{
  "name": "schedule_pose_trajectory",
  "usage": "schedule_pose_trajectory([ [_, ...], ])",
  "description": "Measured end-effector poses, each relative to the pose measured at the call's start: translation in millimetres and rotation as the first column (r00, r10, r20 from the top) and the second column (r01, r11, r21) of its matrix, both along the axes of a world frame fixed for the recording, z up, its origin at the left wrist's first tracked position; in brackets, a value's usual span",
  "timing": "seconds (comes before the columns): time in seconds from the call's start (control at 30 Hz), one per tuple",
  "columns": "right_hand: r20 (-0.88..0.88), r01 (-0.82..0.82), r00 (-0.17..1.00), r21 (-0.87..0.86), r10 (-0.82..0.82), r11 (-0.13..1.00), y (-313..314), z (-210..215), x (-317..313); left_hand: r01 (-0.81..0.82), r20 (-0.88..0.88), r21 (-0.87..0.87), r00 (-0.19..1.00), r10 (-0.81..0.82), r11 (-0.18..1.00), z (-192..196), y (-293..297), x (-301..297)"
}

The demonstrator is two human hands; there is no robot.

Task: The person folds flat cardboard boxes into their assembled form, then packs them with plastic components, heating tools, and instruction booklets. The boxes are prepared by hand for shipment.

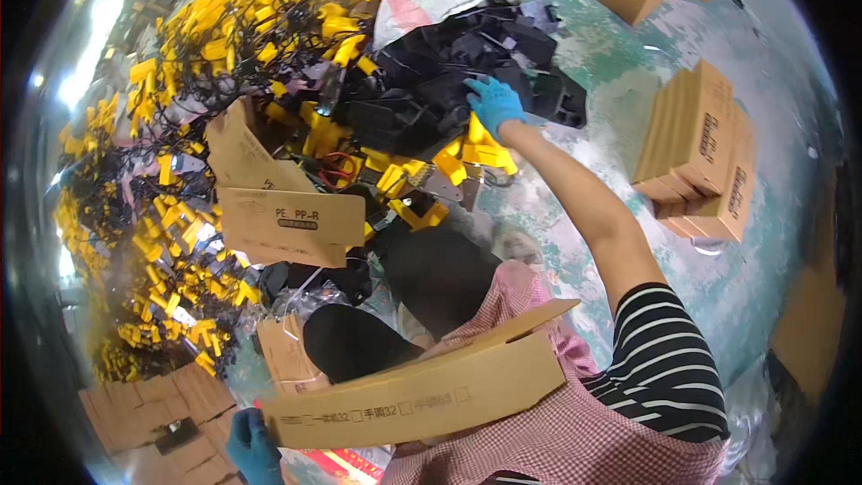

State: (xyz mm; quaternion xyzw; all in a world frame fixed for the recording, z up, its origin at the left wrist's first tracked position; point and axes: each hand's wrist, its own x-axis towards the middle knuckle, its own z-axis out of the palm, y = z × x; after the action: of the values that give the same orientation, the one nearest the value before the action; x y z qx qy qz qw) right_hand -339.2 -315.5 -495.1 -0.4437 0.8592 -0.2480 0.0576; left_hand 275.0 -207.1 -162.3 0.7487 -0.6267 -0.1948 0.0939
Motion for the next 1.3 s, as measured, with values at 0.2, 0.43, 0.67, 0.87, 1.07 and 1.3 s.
schedule_pose_trajectory([
  [0.2, -0.164, -0.110, 0.970, 0.367, 0.181, 0.924, -60.6, -28.4, -0.9, 0.758, 0.107, -0.170, 0.650, -0.753, 0.630, 8.5, 34.4, -127.8],
  [0.43, 0.078, 0.150, 0.981, 0.273, -0.177, 0.950, 37.0, -89.4, -57.3, 0.836, 0.251, -0.122, 0.548, -0.798, 0.535, -41.6, 12.5, -162.0],
  [0.67, 0.940, 0.538, 0.333, -0.122, -0.078, 0.834, 234.5, 0.5, -22.0, 0.866, 0.240, -0.128, 0.500, -0.832, 0.484, -73.6, 9.4, -184.2],
  [0.87, 0.870, 0.704, 0.482, -0.453, 0.100, 0.547, 271.4, 131.9, 73.0, 0.900, 0.271, -0.126, 0.436, -0.858, 0.417, -85.7, 5.5, -182.5],
  [1.07, 0.674, 0.045, 0.730, -0.213, 0.113, 0.976, 231.0, 168.6, 166.5, 0.891, 0.314, -0.203, 0.451, -0.835, 0.405, -91.5, -3.7, -180.7],
  [1.3, 0.789, 0.496, 0.585, -0.533, 0.190, 0.686, 223.4, 177.5, 171.3, 0.859, 0.283, -0.261, 0.504, -0.816, 0.440, -92.9, -8.0, -154.7],
])
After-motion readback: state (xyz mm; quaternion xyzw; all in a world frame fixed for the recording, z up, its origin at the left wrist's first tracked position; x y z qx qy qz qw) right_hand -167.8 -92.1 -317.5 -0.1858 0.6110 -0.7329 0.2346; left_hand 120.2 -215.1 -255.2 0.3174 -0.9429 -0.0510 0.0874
